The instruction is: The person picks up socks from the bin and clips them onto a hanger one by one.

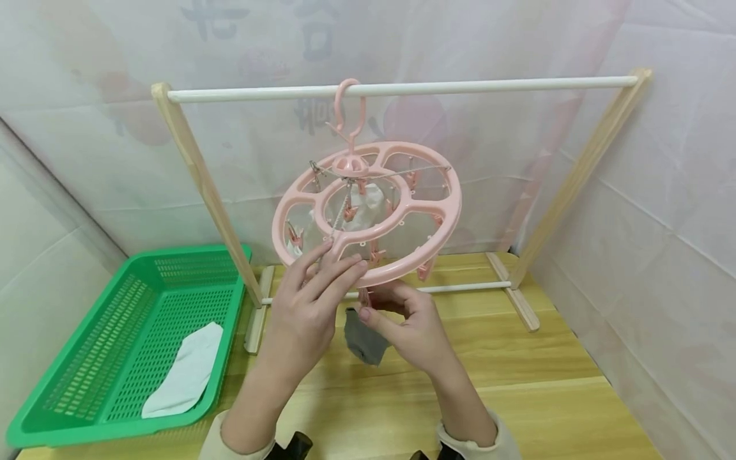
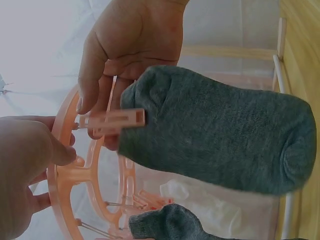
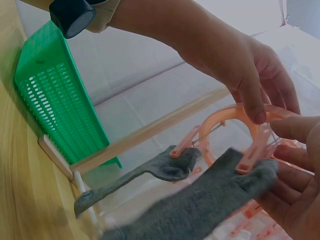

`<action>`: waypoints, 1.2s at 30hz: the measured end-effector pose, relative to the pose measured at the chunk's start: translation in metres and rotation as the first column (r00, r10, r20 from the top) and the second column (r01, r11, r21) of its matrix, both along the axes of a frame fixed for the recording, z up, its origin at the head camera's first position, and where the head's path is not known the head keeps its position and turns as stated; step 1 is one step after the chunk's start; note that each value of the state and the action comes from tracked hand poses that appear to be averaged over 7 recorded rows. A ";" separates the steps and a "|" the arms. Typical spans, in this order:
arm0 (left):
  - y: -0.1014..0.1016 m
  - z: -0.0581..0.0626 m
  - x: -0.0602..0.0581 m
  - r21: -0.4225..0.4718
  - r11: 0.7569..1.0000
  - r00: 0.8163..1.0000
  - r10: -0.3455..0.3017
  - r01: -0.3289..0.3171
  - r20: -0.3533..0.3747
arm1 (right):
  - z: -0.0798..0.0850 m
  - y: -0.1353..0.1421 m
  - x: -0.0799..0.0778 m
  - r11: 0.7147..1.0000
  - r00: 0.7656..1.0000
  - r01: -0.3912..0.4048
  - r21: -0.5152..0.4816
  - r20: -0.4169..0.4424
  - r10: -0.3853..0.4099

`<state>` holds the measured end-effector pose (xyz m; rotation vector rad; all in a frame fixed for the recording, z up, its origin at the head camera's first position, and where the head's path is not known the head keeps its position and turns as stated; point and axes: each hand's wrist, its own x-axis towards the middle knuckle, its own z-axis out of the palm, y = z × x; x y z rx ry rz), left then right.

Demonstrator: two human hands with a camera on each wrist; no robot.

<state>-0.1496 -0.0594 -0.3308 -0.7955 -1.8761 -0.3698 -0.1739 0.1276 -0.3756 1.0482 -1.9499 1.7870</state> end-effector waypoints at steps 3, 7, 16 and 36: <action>0.000 0.001 -0.001 0.014 1.000 1.000 -0.008 0.008 -0.006 | 0.002 0.002 0.000 0.999 0.998 0.052 -0.018 -0.028 -0.052; -0.001 0.002 -0.001 0.033 0.999 1.000 -0.021 0.022 -0.016 | 0.005 0.010 0.000 0.983 0.979 0.169 -0.066 -0.107 -0.175; -0.007 0.008 0.001 0.052 0.997 0.998 -0.059 0.059 -0.007 | 0.012 0.026 -0.008 0.858 0.776 0.358 -0.369 -0.392 -0.493; -0.028 0.017 0.008 0.068 0.985 0.985 -0.160 0.156 0.057 | 0.018 0.027 -0.019 0.771 0.496 0.560 -0.302 -0.624 -0.604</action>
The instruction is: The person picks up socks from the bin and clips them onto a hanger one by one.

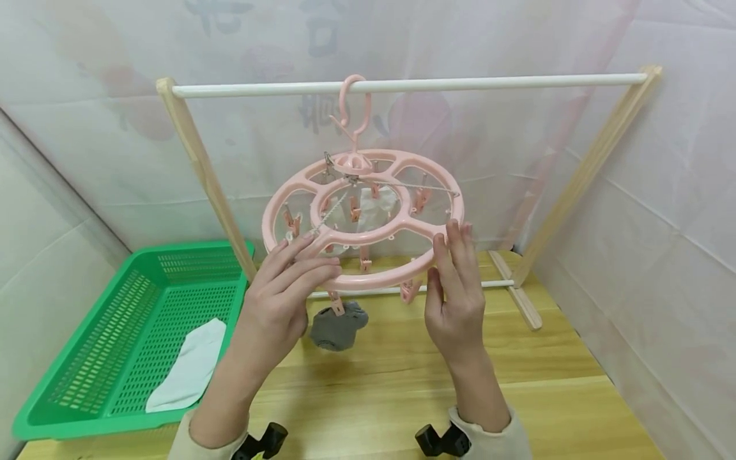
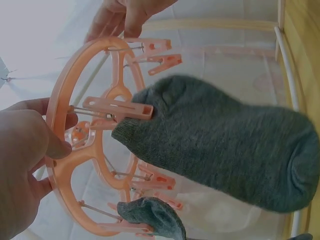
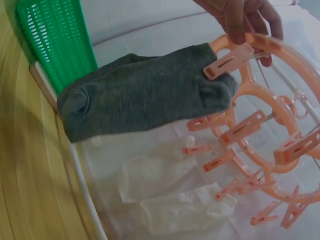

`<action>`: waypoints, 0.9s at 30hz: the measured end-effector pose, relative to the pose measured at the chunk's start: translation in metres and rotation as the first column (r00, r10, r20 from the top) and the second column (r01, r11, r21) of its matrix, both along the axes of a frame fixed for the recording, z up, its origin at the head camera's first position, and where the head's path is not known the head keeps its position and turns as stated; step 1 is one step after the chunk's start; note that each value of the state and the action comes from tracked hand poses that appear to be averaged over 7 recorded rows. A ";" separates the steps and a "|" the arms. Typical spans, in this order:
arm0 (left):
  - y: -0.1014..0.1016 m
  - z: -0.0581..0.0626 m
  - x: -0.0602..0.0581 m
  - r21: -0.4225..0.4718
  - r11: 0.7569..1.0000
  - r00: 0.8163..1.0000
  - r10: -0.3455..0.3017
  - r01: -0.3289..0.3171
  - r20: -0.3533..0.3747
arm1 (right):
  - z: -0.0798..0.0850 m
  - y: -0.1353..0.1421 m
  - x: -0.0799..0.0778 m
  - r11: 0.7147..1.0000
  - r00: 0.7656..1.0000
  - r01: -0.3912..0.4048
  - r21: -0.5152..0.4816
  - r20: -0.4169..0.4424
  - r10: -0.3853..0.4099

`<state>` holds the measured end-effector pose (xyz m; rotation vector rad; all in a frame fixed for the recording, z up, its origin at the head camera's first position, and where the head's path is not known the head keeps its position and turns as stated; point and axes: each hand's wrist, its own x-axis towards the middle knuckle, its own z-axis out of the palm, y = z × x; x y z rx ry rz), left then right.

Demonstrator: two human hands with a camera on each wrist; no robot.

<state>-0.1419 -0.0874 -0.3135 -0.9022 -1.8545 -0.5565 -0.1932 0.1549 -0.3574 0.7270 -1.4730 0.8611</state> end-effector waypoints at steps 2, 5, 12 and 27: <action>-0.001 0.000 0.000 -0.002 1.000 1.000 -0.010 0.010 0.000 | -0.002 0.002 -0.002 1.000 1.000 0.018 0.001 -0.002 -0.018; -0.003 -0.001 -0.001 -0.003 1.000 1.000 -0.010 0.010 0.011 | -0.002 0.002 -0.003 1.000 1.000 0.026 -0.008 -0.010 -0.026; -0.005 -0.003 -0.003 -0.021 0.999 1.000 0.025 -0.025 0.019 | 0.000 0.001 -0.004 1.000 0.999 0.019 -0.018 -0.050 -0.020; 0.008 -0.009 0.003 0.040 0.999 0.992 0.011 -0.006 -0.129 | 0.001 -0.008 0.001 1.000 0.995 0.006 -0.011 -0.103 -0.007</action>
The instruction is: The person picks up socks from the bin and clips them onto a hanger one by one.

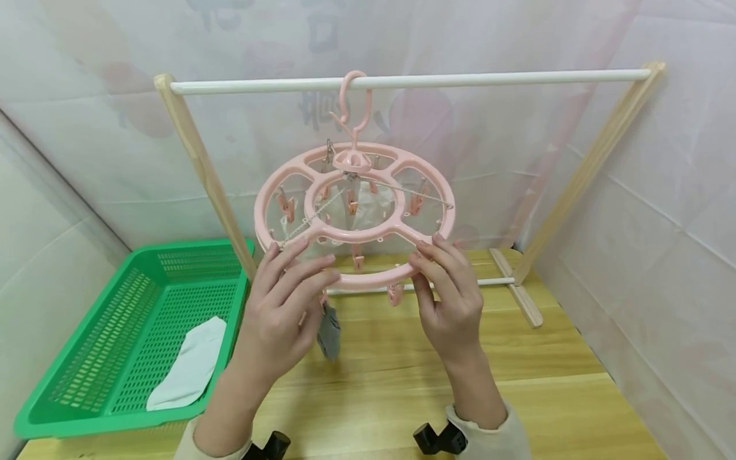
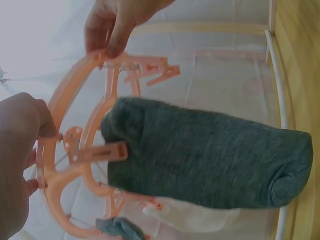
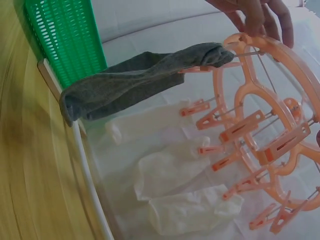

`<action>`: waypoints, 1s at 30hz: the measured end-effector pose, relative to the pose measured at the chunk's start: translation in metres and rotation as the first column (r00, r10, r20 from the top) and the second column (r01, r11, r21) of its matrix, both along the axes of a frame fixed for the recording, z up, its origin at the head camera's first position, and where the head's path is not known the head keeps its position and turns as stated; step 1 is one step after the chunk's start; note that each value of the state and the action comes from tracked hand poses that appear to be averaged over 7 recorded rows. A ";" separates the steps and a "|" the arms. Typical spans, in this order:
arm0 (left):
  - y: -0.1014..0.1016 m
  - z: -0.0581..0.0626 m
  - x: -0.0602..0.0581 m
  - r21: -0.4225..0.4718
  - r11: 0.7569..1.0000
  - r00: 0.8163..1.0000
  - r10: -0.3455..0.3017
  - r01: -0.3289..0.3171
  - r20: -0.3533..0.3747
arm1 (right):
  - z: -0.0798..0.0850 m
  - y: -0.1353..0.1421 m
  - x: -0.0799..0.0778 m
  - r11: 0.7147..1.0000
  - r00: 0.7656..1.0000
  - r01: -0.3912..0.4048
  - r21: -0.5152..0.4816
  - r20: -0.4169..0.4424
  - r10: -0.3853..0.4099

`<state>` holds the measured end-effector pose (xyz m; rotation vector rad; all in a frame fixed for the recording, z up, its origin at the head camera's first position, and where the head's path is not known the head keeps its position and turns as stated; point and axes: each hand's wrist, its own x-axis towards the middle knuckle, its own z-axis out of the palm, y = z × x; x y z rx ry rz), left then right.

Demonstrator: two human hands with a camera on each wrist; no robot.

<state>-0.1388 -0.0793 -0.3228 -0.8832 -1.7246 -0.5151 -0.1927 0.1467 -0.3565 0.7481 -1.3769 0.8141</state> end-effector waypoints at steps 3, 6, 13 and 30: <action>0.007 -0.003 0.003 -0.003 1.000 0.999 0.023 -0.023 -0.043 | 0.000 -0.003 0.002 1.000 1.000 -0.005 0.001 -0.012 0.005; 0.015 -0.006 0.006 -0.011 0.999 0.996 0.042 -0.043 -0.074 | 0.001 -0.006 0.005 1.000 1.000 -0.006 0.005 -0.028 0.006; 0.029 -0.014 0.010 -0.024 0.996 0.996 0.085 -0.085 -0.017 | 0.002 -0.010 0.009 0.999 0.999 0.013 0.038 -0.049 -0.011; 0.025 -0.018 -0.007 -0.048 0.984 0.980 0.174 -0.170 0.096 | 0.006 -0.024 0.015 0.999 0.991 0.034 0.026 -0.132 -0.030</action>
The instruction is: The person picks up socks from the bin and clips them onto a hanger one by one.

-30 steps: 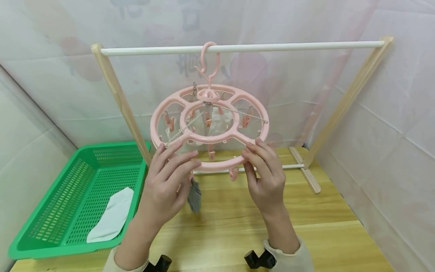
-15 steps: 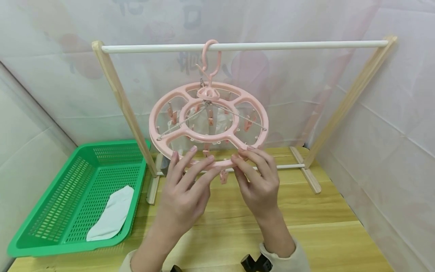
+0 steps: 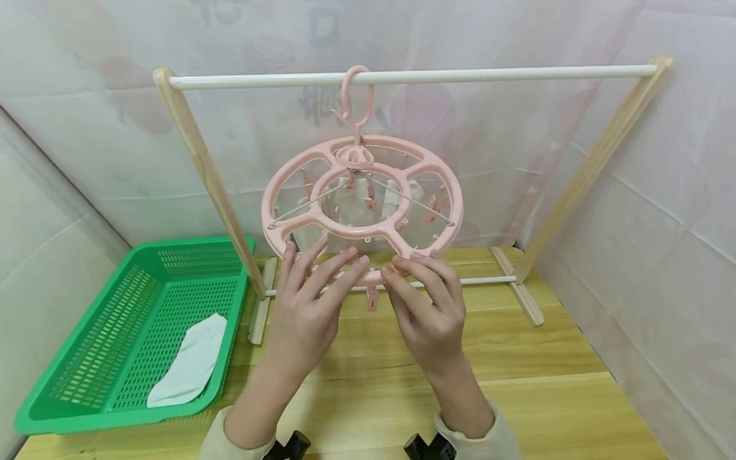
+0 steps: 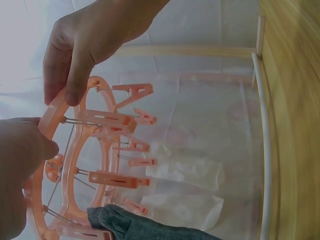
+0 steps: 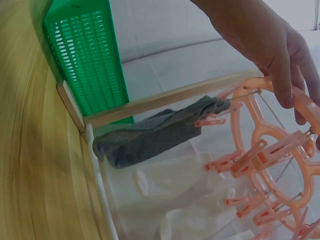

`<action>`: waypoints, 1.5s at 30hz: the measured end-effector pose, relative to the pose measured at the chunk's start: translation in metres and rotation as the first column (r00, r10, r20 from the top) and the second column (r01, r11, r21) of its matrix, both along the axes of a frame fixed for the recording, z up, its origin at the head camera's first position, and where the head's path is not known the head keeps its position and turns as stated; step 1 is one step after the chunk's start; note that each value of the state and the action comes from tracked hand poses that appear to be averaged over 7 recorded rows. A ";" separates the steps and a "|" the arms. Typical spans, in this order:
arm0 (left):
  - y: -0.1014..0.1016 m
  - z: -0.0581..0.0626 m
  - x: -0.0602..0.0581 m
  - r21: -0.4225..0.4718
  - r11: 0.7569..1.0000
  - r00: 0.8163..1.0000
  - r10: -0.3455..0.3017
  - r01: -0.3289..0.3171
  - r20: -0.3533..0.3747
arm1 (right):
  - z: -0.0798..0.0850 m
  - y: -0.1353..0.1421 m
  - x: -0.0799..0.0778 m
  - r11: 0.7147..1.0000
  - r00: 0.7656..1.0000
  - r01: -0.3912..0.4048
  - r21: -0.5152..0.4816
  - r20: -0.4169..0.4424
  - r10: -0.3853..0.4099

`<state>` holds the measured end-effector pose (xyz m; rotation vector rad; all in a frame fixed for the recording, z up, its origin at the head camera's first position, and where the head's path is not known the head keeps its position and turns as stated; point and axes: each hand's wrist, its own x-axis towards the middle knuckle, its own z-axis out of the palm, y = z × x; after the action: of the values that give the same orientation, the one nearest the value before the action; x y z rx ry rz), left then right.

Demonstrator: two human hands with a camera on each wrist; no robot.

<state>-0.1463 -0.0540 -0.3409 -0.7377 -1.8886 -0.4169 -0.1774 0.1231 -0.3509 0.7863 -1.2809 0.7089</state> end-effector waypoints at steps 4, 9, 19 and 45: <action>-0.002 -0.001 -0.002 -0.005 1.000 1.000 -0.012 0.012 0.007 | -0.001 0.001 -0.001 1.000 1.000 -0.002 -0.004 0.001 0.002; -0.004 -0.001 -0.003 -0.008 1.000 0.999 -0.024 0.024 0.030 | 0.000 0.000 0.000 1.000 1.000 -0.014 -0.006 0.008 0.014; -0.006 0.002 -0.005 0.031 0.997 0.996 -0.078 0.077 0.039 | -0.008 0.003 0.000 0.976 0.979 -0.178 -0.125 0.077 0.189; -0.006 0.003 -0.005 0.045 0.993 0.992 -0.113 0.111 0.052 | -0.022 0.012 0.001 0.705 0.141 -0.602 -0.375 0.819 0.557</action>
<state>-0.1515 -0.0604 -0.3380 -0.8140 -1.8893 -0.5505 -0.1760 0.1351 -0.3730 0.9866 -1.9778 2.0058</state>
